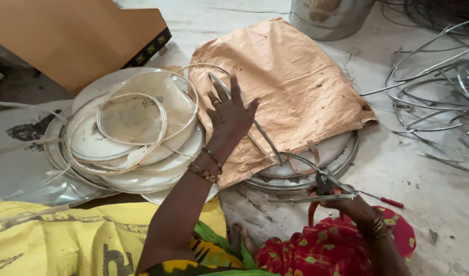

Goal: The person sits on the floor and assembles a circular mirror by attaching a metal wire frame to its edge. They use pliers to bend and secure the wire, then use a screwdriver to tighten the connection points. The person handles multiple mirrors and wire frames throughout the process.

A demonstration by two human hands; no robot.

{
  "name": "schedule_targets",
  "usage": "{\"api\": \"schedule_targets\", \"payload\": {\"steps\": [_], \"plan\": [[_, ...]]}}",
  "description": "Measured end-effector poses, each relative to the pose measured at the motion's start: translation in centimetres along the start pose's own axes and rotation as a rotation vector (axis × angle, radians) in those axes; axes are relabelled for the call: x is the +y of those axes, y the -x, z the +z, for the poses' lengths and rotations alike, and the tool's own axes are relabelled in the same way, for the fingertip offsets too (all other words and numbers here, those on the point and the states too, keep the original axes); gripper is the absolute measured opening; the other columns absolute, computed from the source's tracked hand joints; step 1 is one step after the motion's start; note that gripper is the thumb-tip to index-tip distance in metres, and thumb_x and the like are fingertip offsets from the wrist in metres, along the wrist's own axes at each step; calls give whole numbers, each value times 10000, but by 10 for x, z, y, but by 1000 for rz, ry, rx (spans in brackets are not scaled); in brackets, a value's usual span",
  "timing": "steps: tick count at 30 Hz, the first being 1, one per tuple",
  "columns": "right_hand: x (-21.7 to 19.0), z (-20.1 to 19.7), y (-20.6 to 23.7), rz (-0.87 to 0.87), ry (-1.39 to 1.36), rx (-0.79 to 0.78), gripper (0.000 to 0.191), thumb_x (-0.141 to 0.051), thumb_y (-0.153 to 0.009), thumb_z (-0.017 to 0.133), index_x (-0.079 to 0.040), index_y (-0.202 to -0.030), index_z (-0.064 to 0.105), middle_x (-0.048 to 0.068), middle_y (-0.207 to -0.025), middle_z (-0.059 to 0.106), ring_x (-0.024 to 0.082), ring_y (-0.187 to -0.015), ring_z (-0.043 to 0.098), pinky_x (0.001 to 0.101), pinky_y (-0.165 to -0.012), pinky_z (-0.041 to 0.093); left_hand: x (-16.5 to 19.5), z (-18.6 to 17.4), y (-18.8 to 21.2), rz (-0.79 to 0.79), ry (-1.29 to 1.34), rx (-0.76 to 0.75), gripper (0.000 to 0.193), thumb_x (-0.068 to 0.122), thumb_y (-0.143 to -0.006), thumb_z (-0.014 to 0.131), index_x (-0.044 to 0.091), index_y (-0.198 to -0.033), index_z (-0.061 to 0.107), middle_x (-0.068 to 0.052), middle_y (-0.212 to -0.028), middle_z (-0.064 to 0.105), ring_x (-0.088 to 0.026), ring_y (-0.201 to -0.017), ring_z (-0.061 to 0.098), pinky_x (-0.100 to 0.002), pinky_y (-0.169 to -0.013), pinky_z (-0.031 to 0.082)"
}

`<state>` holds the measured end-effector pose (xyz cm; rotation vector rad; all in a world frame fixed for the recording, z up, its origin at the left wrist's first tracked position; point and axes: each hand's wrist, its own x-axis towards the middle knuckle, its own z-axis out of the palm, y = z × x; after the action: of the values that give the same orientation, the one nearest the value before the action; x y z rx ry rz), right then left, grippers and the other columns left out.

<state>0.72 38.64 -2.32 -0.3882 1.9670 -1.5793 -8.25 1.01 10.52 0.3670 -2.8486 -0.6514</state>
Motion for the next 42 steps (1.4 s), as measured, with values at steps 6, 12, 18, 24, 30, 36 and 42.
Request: {"api": "schedule_targets", "payload": {"steps": [6,12,18,24,30,36,42], "plan": [[-25,-31,-25,-269,695,235,285,-123,-814,771,-192,-1091,777,-3,-1009,791,176,-834,653,319,-718,482,26,-25,-2,138,-155,222,736,570,-903,604,189,-1508,431,-318,-1626,104,-590,-1489,104,-784,-1098,111],[-52,-61,-31,-589,1284,563,253,-51,-740,668,-250,-881,736,4,-1057,770,272,-949,726,530,-876,512,-8,6,-27,460,-145,335,293,312,-902,574,118,-1045,741,-230,-1569,424,-526,-1497,236,-768,-1161,97],[-23,-122,7,235,914,719,335,-285,-916,731,-174,-1228,679,155,-896,746,406,-824,710,517,-747,555,-49,24,-55,393,-430,403,354,385,-1031,537,138,-934,771,-123,-1056,729,-397,-1207,585,-838,-1076,176],[57,-186,82,530,923,954,395,-381,-890,750,-157,-1210,691,189,-1006,752,407,-956,711,524,-812,557,-76,-6,-48,121,-556,225,696,567,-1201,350,63,-981,777,-192,-1076,757,-406,-1044,704,-749,-1170,215],[129,-179,150,820,976,1105,239,-261,-990,657,-129,-1179,722,238,-1031,747,434,-980,712,538,-859,555,-51,-29,-27,329,-394,296,554,539,-1062,568,41,-1265,700,-217,-1080,734,-415,-1029,685,-638,-1029,364],[114,-163,129,596,1034,1006,286,-264,-911,671,-127,-1146,758,168,-1197,726,371,-1077,684,520,-1009,510,-17,-24,-23,461,-317,141,476,567,-1024,653,110,-1142,713,-124,-902,731,-342,-849,703,-540,-910,458],[85,-155,60,70,1134,469,440,-411,-766,725,-170,-1133,749,104,-1197,708,298,-1163,643,440,-1020,496,7,-30,-14,573,-303,193,412,511,-1005,644,126,-855,646,-104,-766,722,-342,-755,698,-592,-900,446]]}}
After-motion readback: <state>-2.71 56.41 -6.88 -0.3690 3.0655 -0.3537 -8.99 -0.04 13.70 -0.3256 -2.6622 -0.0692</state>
